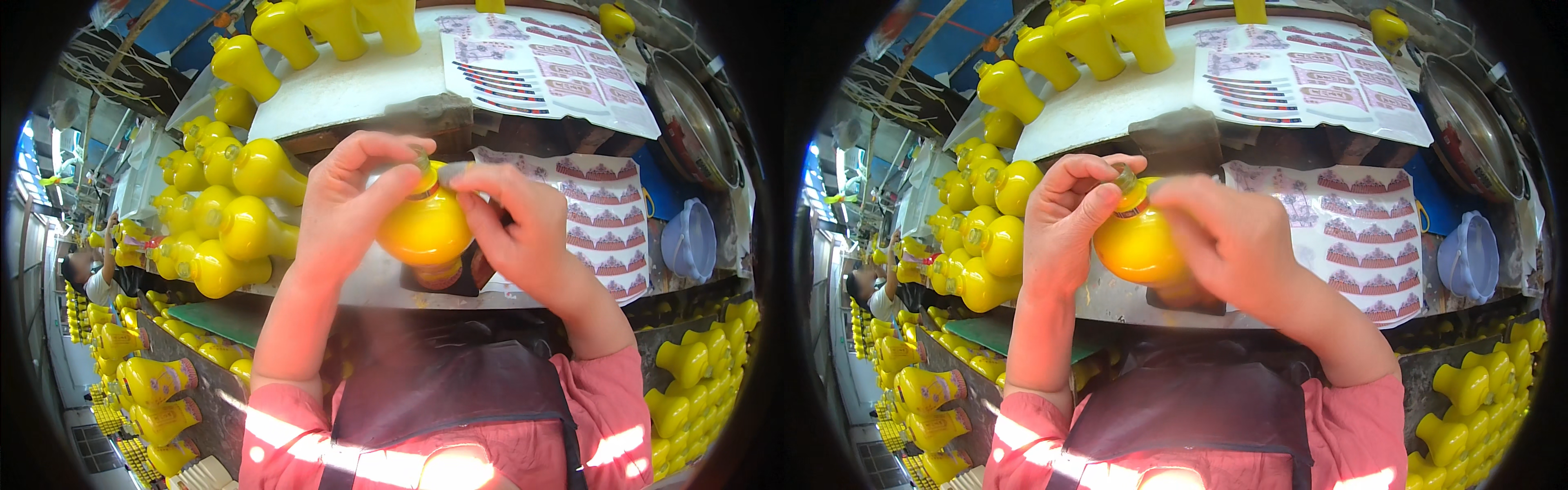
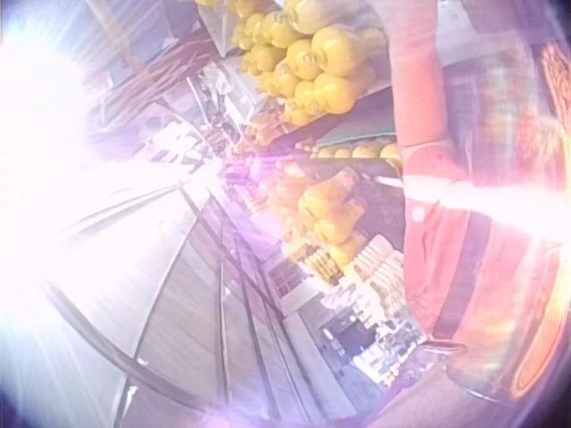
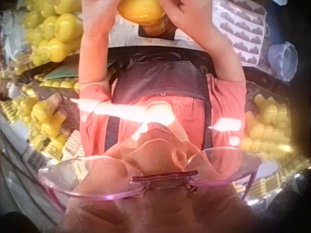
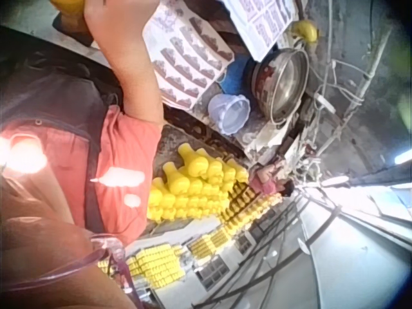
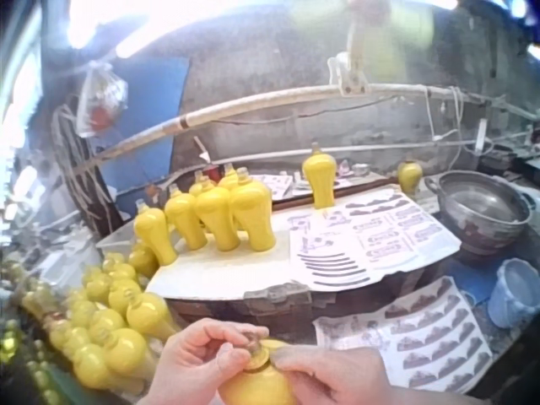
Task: The person applies adhesive labels to yellow plastic bottles on a metal workbench. They peel each label from a sheet, wrap it around the bottle body, smooth it, and place the labeled bottle aside. The person also handles a white bottle and applies a pink paper seal around its neck.
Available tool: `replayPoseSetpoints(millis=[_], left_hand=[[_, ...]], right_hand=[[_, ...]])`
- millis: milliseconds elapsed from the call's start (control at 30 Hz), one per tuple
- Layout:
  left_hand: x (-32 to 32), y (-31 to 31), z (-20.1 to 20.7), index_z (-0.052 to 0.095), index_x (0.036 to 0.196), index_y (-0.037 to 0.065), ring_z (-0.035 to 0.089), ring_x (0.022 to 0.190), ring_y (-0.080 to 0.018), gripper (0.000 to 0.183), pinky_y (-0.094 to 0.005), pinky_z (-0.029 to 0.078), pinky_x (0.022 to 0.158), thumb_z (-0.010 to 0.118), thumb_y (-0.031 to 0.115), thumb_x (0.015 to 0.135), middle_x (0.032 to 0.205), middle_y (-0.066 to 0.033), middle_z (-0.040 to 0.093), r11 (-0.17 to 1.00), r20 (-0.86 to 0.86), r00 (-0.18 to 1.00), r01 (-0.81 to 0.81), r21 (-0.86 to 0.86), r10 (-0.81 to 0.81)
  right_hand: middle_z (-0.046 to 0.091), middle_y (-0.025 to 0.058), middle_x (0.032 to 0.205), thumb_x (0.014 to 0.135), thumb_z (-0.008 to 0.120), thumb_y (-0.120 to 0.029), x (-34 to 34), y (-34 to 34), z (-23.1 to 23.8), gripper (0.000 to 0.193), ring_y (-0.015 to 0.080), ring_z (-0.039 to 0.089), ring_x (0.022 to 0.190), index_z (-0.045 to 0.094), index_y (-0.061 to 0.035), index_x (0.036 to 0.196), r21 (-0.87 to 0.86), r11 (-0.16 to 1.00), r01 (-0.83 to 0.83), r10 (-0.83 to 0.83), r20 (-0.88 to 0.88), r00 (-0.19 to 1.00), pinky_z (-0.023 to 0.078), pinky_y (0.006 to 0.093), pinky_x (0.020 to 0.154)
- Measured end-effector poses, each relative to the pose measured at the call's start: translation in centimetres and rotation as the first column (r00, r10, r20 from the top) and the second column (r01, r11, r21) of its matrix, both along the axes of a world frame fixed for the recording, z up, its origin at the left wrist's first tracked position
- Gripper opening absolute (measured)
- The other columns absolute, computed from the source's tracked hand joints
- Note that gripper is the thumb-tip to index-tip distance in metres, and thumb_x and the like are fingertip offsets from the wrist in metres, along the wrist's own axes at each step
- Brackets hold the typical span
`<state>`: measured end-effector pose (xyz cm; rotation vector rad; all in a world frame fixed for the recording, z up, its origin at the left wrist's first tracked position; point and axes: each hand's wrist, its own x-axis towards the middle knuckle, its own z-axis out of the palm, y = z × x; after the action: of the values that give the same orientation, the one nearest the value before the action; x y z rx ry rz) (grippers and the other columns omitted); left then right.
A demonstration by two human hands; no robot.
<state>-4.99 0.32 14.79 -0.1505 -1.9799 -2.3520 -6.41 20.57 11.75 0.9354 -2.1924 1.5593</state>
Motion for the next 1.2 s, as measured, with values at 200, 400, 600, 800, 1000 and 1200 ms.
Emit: replayPoseSetpoints(millis=[200,400,600,800,1000,1200], left_hand=[[0.5,0.3,-0.2,0.071,0.106,0.001,0.065,0.101,-0.0094,0.019,-0.0265,0.053,0.093,0.075,0.0,0.088,0.106,-0.0042,0.073,0.97,-0.074,0.993,-0.101,-0.22,0.087],[1.1,0.6,-0.8,0.071,0.115,0.0,0.065,0.106,-0.01,0.023,-0.028,0.052,0.096,0.071,0.001,0.092,0.113,-0.0046,0.073,0.993,-0.029,0.995,-0.099,-0.064,0.097],[1.0,-1.0,-1.6,0.066,0.13,0.001,0.066,0.117,-0.0208,0.035,-0.0356,0.051,0.105,0.063,-0.005,0.096,0.129,-0.0156,0.069,1.0,-0.021,1.0,0.008,-0.028,-0.008],[-0.3,-2.0,-2.8,0.067,0.129,0.002,0.06,0.12,-0.0132,0.041,-0.0315,0.047,0.107,0.07,-0.002,0.089,0.127,-0.0049,0.069,0.993,-0.048,0.996,0.073,-0.089,-0.077],[-0.8,-2.5,-3.0,0.068,0.129,0.004,0.059,0.121,-0.013,0.041,-0.0318,0.045,0.108,0.07,0.0,0.088,0.127,-0.0034,0.068,0.985,-0.068,0.987,0.142,-0.099,-0.149],[-0.4,-2.5,-2.9,0.066,0.134,0.004,0.058,0.124,-0.0131,0.042,-0.0319,0.045,0.109,0.067,0.0,0.092,0.133,-0.0032,0.067,0.988,0.032,0.988,0.15,0.038,-0.152]], right_hand=[[0.074,0.0122,0.096,0.087,0.074,-0.006,0.6,-0.1,-0.5,0.02,0.0267,0.071,0.07,0.072,-0.006,0.107,0.024,0.999,-0.027,0.033,-0.319,0.947,0.056,0.0344,0.059],[0.069,0.0081,0.091,0.09,0.075,-0.016,-1.0,0.3,0.9,0.027,0.0114,0.061,0.071,0.075,-0.0022,0.113,-0.02,0.999,-0.027,0.032,0.354,0.935,0.048,0.0268,0.064],[0.063,0.0045,0.084,0.089,0.079,-0.023,-2.1,-0.6,1.9,0.034,0.0065,0.054,0.068,0.077,-0.0011,0.114,0.085,0.995,-0.059,0.028,0.327,0.945,0.043,0.0232,0.063],[0.066,0.0044,0.078,0.089,0.079,-0.019,-2.1,-1.3,2.3,0.033,0.0076,0.062,0.059,0.075,0.0043,0.112,0.071,0.997,-0.021,-0.007,0.372,0.928,0.048,0.0233,0.053],[0.072,0.0085,0.078,0.088,0.078,-0.021,-2.5,-1.3,3.3,0.037,0.0111,0.065,0.059,0.072,0.0062,0.112,0.058,0.995,-0.087,0.034,0.601,0.799,0.05,0.0259,0.054],[0.069,0.006,0.07,0.091,0.076,-0.019,-2.4,-1.2,4.1,0.038,0.0063,0.059,0.047,0.069,0.0088,0.116,0.011,0.994,-0.11,0.076,0.651,0.755,0.045,0.0224,0.042]])
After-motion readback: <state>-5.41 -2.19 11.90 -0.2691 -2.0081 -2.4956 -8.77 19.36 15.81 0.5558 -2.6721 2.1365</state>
